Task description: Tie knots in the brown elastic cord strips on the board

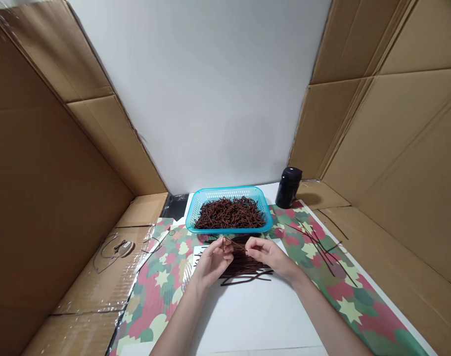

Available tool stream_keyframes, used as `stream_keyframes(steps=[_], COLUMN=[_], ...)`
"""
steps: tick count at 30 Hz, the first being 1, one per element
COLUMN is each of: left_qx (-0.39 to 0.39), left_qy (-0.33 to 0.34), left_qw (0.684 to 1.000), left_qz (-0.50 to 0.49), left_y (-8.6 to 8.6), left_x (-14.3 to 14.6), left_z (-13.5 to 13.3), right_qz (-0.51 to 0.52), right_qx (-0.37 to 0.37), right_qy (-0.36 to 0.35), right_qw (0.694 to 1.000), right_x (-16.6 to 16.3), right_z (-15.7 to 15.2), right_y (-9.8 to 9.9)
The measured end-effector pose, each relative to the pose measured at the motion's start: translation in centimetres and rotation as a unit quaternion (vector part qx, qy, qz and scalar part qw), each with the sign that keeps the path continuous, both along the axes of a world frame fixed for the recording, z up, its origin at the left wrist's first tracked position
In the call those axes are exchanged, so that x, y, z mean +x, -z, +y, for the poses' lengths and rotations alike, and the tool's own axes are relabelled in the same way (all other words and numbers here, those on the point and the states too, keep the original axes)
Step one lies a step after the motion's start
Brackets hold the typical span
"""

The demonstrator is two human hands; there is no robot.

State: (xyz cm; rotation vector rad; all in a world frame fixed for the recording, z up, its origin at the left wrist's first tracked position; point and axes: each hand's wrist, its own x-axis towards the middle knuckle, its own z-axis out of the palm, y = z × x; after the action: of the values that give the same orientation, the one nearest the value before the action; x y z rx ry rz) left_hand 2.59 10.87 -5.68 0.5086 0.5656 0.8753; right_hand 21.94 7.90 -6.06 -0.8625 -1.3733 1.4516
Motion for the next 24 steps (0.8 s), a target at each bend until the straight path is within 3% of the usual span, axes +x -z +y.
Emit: stream_keyframes(steps=[11, 18, 24], left_qx=[-0.076, -0.076, -0.053], left_qy=[0.011, -0.002, -0.002], left_qw=[0.994, 0.992, 0.994], left_qz=[-0.074, -0.101, -0.1], left_y=[-0.43, -0.45, -0.78], left_x=[0.22, 0.27, 0.33], left_z=[-0.22, -0.42, -0.8], right_qz=[0.21, 0.287, 0.325], right_qx=[-0.069, -0.1, -0.117], right_qy=[0.006, 0.025, -0.004], right_qw=[0.975, 0.952, 0.938], right_x=[-0.18, -0.47, -0.76], right_z=[-0.27, -0.4, -0.83], right_y=[-0.1, 0.13, 0.25])
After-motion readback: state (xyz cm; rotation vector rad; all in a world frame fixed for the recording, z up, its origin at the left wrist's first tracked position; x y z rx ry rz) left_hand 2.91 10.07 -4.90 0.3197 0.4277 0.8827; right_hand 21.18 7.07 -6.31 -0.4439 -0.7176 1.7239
